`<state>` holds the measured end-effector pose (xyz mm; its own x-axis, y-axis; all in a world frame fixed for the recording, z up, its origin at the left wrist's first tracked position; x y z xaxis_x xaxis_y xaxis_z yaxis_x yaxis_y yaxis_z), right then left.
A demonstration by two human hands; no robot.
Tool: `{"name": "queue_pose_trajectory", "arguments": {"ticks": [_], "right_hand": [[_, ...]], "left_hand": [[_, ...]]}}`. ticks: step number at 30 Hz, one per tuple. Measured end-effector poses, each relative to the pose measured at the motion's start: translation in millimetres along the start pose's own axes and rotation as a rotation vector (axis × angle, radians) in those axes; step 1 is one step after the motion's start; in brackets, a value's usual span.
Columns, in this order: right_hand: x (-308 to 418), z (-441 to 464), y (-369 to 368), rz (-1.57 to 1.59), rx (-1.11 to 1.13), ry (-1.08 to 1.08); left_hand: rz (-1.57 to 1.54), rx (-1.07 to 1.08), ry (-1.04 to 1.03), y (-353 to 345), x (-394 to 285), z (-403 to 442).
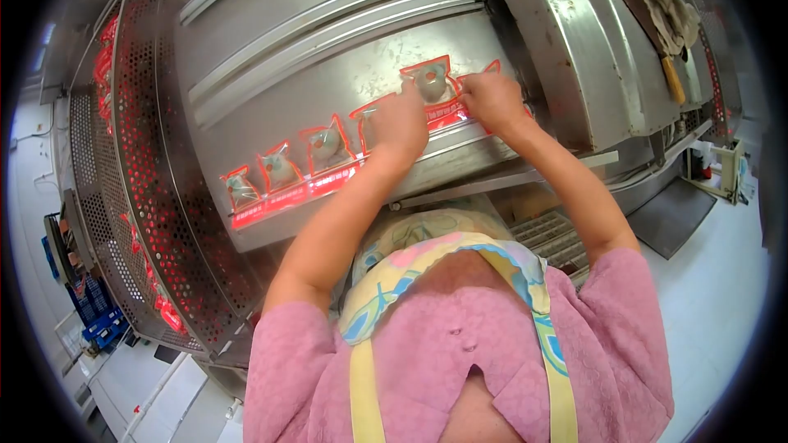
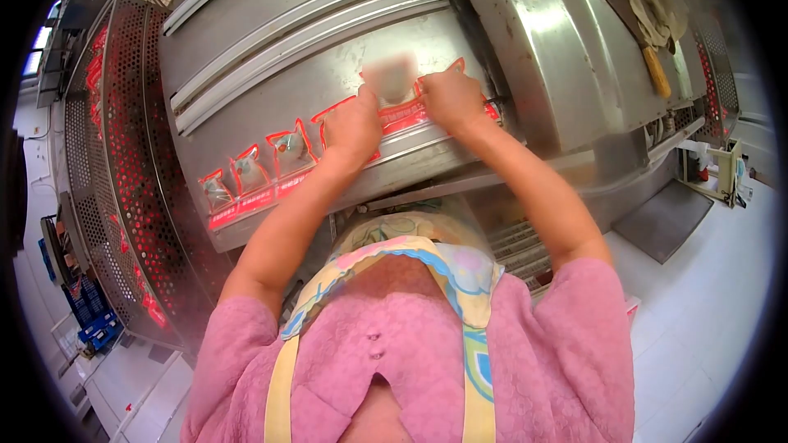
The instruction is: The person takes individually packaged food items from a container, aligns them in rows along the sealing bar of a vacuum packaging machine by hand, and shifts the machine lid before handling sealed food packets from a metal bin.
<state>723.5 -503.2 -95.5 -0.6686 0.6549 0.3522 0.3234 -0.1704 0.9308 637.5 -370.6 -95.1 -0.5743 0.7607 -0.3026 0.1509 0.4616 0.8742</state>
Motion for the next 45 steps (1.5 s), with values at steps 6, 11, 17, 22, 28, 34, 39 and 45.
{"name": "queue_pose_trajectory", "arguments": {"ticks": [6,11,17,22,28,34,39,45], "right_hand": [[-4,-2,2,0.15,0.215,-0.049],[-3,2,6,0.101,0.046,-0.014],[2,-2,-2,0.215,0.105,0.061],[5,6,-5,-0.003,0.094,0.109],[-4,1,2,0.222,0.343,-0.063],[-5,-5,0,0.125,0.259,-0.051],[9,-41,45,0.059,-0.048,0.051],[8,-80,61,-0.13,-0.159,0.28]], "left_hand": [[-0.029,0.038,0.008,-8,5,9],[-0.038,0.006,-0.005,12,-3,3],[-0.015,-0.029,-0.048,2,-1,1],[-0.013,-0.063,-0.067,-5,0,3],[-0.075,0.04,0.007,1,4,2],[-0.014,0.028,0.026,2,-2,-1],[-0.048,-0.174,-0.143,15,-14,-25],[-0.145,-0.235,-0.626,-8,-41,-59]]}}
Point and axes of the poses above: each hand's wrist, its own z-axis towards the middle knuckle, its own y-axis out of the back of the hand, x = y × z, the point moved 7 cm from there along z, towards the middle knuckle, and after that the axes turned 14 degrees about y, right-handed, at the moved point
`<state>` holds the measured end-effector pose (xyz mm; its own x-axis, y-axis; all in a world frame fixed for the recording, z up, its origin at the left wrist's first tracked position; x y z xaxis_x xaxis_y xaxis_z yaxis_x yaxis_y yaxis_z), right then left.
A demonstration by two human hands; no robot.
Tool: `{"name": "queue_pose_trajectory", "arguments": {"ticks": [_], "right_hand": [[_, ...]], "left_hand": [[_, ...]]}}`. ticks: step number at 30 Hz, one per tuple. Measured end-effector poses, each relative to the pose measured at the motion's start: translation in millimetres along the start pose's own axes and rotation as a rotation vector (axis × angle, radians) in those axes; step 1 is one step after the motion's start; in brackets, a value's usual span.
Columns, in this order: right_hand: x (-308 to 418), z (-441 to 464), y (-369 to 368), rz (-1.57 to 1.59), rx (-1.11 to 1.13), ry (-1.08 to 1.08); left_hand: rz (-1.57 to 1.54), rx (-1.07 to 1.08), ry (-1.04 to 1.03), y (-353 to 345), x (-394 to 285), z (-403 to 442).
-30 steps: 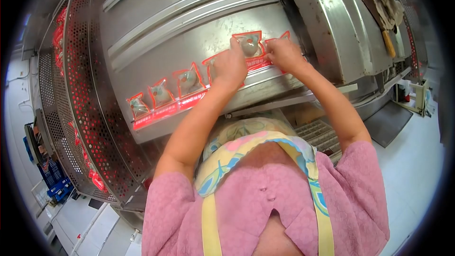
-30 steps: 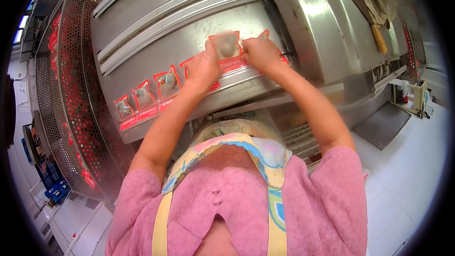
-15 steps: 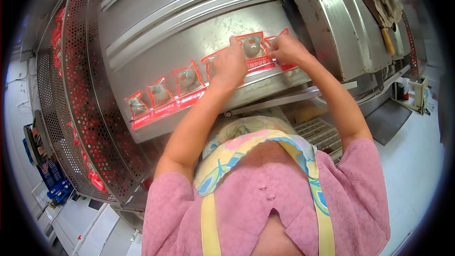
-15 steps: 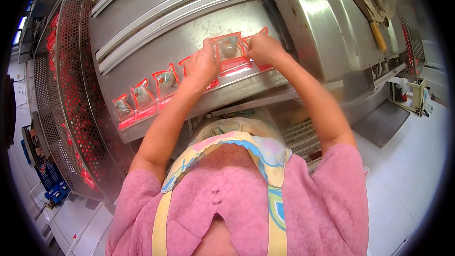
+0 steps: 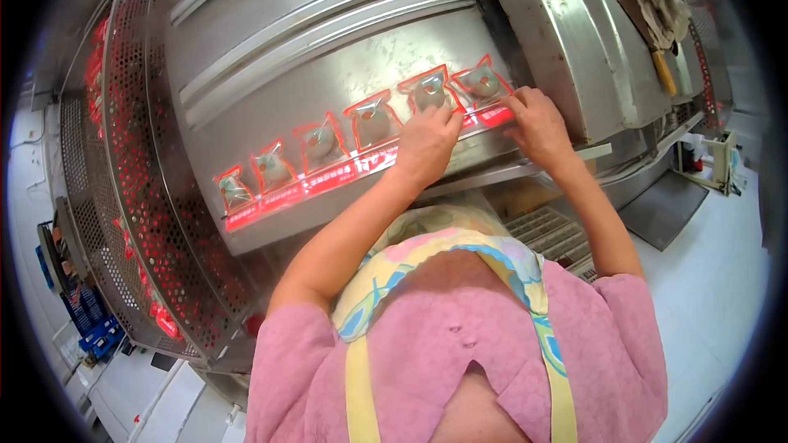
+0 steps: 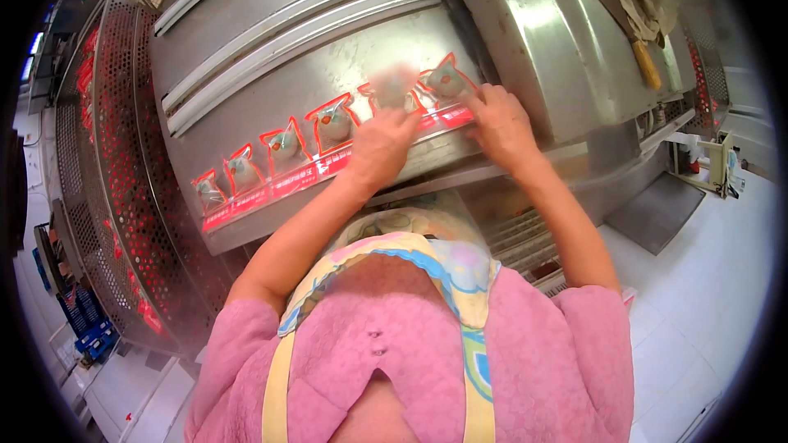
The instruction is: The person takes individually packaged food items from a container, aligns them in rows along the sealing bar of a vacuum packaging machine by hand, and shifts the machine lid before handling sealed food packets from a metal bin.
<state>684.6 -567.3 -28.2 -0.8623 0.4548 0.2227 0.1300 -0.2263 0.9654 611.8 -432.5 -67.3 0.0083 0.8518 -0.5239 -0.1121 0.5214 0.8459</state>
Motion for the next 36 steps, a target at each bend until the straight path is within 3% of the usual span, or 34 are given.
{"name": "queue_pose_trajectory", "arguments": {"ticks": [15,19,23,27,31,36], "right_hand": [[17,-12,-11,0.157,-0.067,0.007],[40,-8,-14,0.246,-0.164,0.093],[45,4,-36,0.23,-0.158,0.13],[37,9,-45,0.298,-0.144,0.112],[34,3,-29,0.439,-0.222,0.108],[16,-11,-23,0.316,-0.174,-0.04]], "left_hand": [[-0.017,0.061,-0.104,-7,-8,-11],[-0.221,-0.022,-0.024,15,-8,-25],[-0.152,-0.24,0.169,44,13,-35],[0.017,-0.087,0.085,12,21,-36],[-0.154,-0.195,0.21,35,13,-44],[-0.032,-0.277,0.282,35,34,-61]]}}
Point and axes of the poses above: each hand's wrist, its own z-axis towards the middle knuckle, its own y-axis out of the back of the hand, x = y × z, the point moved 7 cm from there along z, towards the middle knuckle, and after that the axes turned 14 degrees about y, right-handed, at the moved point
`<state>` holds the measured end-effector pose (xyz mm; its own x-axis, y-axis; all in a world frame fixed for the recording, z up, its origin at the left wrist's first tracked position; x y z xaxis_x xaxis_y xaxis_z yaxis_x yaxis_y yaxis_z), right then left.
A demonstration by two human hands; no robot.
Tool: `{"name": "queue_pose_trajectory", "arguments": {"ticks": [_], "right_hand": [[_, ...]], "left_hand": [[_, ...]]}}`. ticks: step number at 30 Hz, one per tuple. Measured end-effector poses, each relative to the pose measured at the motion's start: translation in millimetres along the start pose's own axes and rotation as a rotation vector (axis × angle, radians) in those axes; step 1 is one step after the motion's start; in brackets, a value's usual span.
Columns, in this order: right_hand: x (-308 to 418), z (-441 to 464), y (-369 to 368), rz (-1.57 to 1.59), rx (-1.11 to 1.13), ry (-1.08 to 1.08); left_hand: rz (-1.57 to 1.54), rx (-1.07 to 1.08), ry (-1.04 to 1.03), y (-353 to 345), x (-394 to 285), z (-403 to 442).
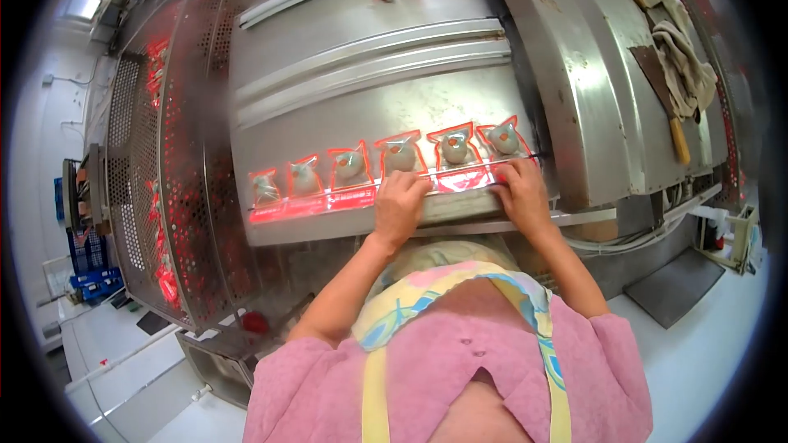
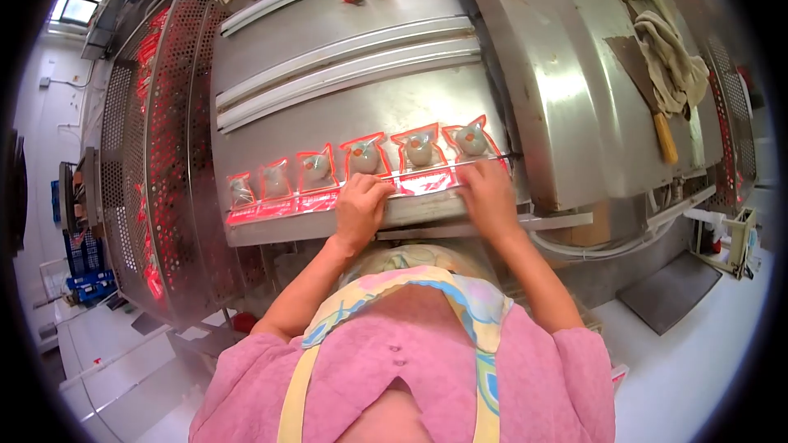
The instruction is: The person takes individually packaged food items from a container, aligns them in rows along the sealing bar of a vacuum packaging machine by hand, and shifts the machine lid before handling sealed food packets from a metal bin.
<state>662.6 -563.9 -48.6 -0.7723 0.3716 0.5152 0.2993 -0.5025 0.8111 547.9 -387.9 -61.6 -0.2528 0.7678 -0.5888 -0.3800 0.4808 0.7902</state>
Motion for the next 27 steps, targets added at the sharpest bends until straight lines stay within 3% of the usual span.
{"name": "queue_pose_trajectory", "arguments": {"ticks": [9,14,17,22,27], "right_hand": [[-15,5,-7,0.034,0.035,0.097],[-14,0,-3,0.108,0.099,0.079],[5,-5,8,0.138,0.049,0.022],[47,-34,-5,0.245,0.017,-0.035],[87,-52,-33,0.271,0.173,-0.019]], "left_hand": [[-0.037,-0.015,0.065,-2,-1,-12],[-0.002,-0.151,0.143,39,4,-29],[0.111,-0.316,0.197,65,29,-40],[0.044,-0.25,0.171,62,69,-50],[-0.007,-0.266,0.164,76,68,-64]]}}
Point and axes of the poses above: each hand's wrist, its own z-axis towards the middle knuckle, its own y-axis out of the back of the hand, x = y × z, the point moved 7 cm from there along z, towards the middle knuckle, and after that the axes turned 14 degrees about y, right-handed, at the moved point
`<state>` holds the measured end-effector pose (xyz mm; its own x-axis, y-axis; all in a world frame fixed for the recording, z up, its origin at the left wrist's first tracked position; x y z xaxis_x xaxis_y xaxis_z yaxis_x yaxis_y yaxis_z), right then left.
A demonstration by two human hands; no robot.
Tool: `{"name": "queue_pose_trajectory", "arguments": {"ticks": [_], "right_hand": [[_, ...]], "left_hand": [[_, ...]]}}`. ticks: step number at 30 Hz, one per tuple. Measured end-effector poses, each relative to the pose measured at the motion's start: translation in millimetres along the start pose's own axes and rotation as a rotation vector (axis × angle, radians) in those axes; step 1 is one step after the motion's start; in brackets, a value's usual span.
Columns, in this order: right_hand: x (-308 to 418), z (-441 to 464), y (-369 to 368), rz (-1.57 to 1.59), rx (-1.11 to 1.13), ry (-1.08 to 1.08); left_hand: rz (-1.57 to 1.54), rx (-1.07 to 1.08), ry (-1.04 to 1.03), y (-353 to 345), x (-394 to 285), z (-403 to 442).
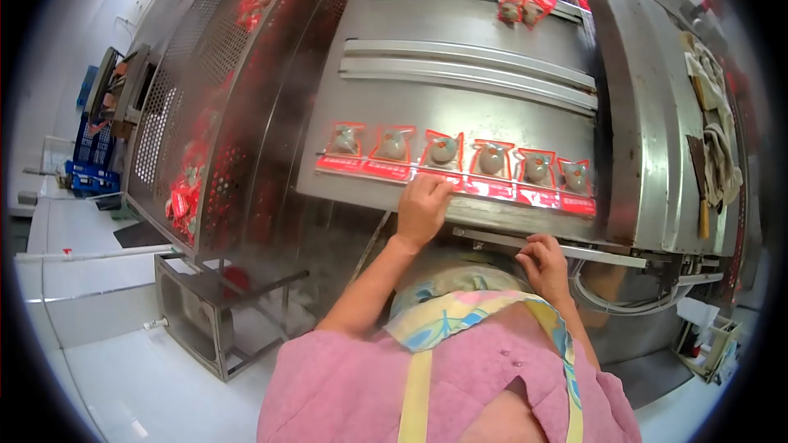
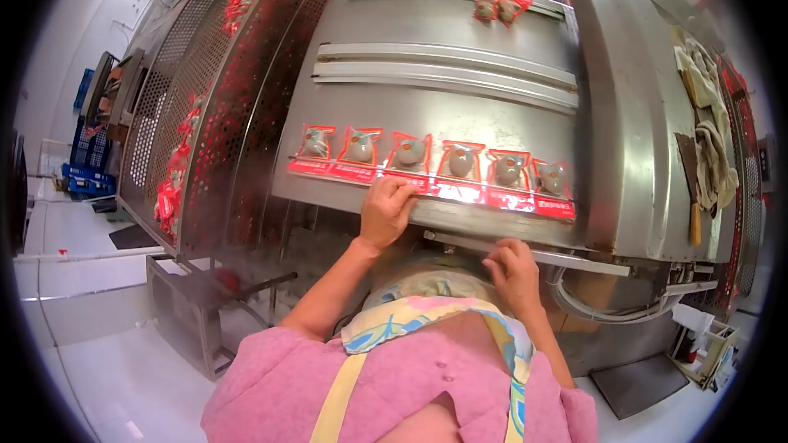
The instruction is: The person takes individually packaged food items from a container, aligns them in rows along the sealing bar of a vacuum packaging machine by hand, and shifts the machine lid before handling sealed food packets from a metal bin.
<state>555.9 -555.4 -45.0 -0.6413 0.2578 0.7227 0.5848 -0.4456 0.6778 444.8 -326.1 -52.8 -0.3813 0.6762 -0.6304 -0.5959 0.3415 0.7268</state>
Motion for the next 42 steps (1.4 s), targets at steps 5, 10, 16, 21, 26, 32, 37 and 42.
{"name": "queue_pose_trajectory", "arguments": {"ticks": [5,10,16,21,26,32,37,42], "right_hand": [[31,-1,-19,0.013,0.035,0.048],[48,-9,-45,0.027,0.115,0.038],[63,-17,-63,-0.022,0.189,0.075],[67,-22,-71,-0.055,0.193,0.071],[76,-24,-73,-0.029,0.199,0.032],[81,-30,-73,-0.027,0.204,0.024],[68,-38,-68,0.009,0.188,0.02],[6,-76,-84,0.423,0.191,-0.424]], "left_hand": [[0.075,-0.21,0.017,46,30,-7],[0.126,-0.202,0.028,58,78,6],[0.053,-0.148,-0.008,53,85,-1],[0.114,-0.338,-0.027,89,83,-7],[0.228,-0.362,0.023,111,133,3],[0.195,-0.285,0.014,108,144,0],[0.216,-0.367,0.098,113,122,-26],[0.025,-0.185,0.211,70,109,-105]]}}
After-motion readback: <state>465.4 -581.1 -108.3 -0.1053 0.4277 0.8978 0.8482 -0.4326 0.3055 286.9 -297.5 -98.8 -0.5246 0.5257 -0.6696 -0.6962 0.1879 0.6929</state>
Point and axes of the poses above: each hand's wrist, its own z-axis towards the middle knuckle, its own y-axis out of the back of the hand, x = y × z, the point moved 7 cm from there along z, towards the middle knuckle, and after that the axes turned 14 degrees about y, right-handed, at the moved point
